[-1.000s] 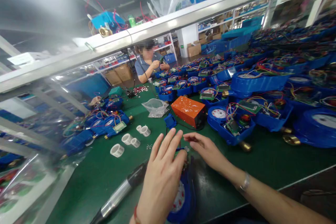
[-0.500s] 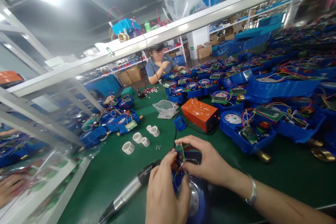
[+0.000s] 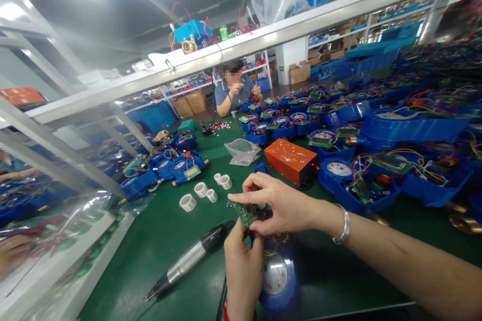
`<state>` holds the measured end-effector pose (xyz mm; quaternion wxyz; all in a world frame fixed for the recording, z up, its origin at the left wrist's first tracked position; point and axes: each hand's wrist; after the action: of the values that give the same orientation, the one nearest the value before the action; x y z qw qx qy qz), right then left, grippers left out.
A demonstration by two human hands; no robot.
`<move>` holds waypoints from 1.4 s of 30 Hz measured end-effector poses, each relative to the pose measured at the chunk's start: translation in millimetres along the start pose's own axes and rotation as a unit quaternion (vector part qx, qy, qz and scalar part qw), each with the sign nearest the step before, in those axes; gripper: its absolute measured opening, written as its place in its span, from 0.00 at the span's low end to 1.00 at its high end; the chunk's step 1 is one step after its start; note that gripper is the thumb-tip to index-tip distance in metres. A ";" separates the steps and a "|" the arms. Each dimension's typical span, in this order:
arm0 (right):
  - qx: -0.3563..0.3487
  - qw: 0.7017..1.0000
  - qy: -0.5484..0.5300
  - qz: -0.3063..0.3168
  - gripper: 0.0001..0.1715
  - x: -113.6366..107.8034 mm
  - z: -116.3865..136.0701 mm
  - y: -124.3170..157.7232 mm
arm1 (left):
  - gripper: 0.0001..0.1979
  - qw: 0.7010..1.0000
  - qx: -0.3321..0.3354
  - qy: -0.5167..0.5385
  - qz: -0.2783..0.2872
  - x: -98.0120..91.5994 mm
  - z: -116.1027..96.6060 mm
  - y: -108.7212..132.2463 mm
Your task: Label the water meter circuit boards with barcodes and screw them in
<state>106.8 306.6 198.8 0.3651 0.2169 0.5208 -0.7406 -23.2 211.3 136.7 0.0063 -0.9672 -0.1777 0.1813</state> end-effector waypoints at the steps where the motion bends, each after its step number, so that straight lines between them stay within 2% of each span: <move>1: -0.005 1.000 0.006 0.020 0.36 -2.6 0.5 -3.3 | 0.07 1.000 0.000 0.013 0.006 -0.5 2.2 0.2; 3: 0.008 0.998 0.009 0.054 0.36 -7.1 0.4 -8.8 | 0.07 1.000 -0.004 0.025 0.000 -1.3 5.2 0.3; 6: 0.062 0.994 0.003 0.090 0.38 -12.0 -3.6 -12.2 | 0.09 1.000 0.008 0.008 -0.020 -1.5 6.5 0.2; 10: 0.090 0.986 -0.060 0.129 0.27 -14.8 -13.4 -7.7 | 0.11 0.999 0.024 -0.037 -0.023 -1.7 2.7 -0.3; 12: 0.100 0.982 -0.103 0.124 0.25 -14.6 -17.6 -4.4 | 0.11 0.999 0.002 -0.042 0.009 -2.3 -1.1 -0.2; 14: 0.114 0.979 -0.133 0.104 0.26 -13.7 -20.3 -1.8 | 0.15 0.998 -0.020 -0.015 0.060 -2.5 -4.8 -0.1; 16: 0.127 0.974 -0.168 0.087 0.26 -12.6 -21.2 -0.1 | 0.17 0.995 -0.037 0.012 0.087 -2.0 -7.0 -0.2; 19: 0.148 0.963 -0.214 0.069 0.26 -11.3 -20.1 1.2 | 0.17 0.996 -0.062 0.004 0.062 -0.1 -6.4 -0.3; 21: 0.165 0.962 -0.207 0.061 0.26 -10.9 -19.2 1.8 | 0.16 0.997 -0.061 -0.015 0.044 1.0 -4.0 0.1; 26: 0.191 0.962 -0.173 0.086 0.26 -9.3 -20.6 6.8 | 0.13 0.996 -0.004 -0.082 0.027 0.6 3.5 1.7; 30: 0.178 0.944 -0.256 0.109 0.23 -10.2 -23.5 11.7 | 0.12 0.994 0.037 -0.106 0.013 -0.4 9.0 5.1; 32: 0.176 0.937 -0.286 0.095 0.24 -13.7 -28.8 12.5 | 0.13 0.995 0.037 -0.090 -0.007 0.7 12.2 9.1; 34: 0.202 0.950 -0.234 0.033 0.22 -17.4 -40.1 12.0 | 0.14 0.998 0.009 -0.059 -0.030 2.8 15.4 14.0; 37: 0.272 0.957 -0.088 -0.057 0.20 -17.0 -67.9 8.7 | 0.16 0.997 -0.029 -0.025 -0.062 6.6 19.0 20.2; 39: 0.306 0.950 -0.023 -0.061 0.22 -10.8 -89.0 4.4 | 0.17 0.996 -0.030 -0.016 -0.083 8.3 19.8 22.1; 42: 0.330 0.942 0.060 -0.028 0.21 4.5 -115.2 -5.8 | 0.17 0.993 -0.036 -0.012 -0.110 9.8 18.8 22.4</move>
<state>92.7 413.4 157.3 0.2206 0.3545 0.2740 -0.8664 -13.7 192.7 114.0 -0.0112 -0.9392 -0.2894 0.1844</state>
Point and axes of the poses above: each hand's wrist, its own y-axis away from the middle knuckle, its own x-axis out of the palm, z = x × y, and after that the axes turned 12 degrees about -x, right-handed
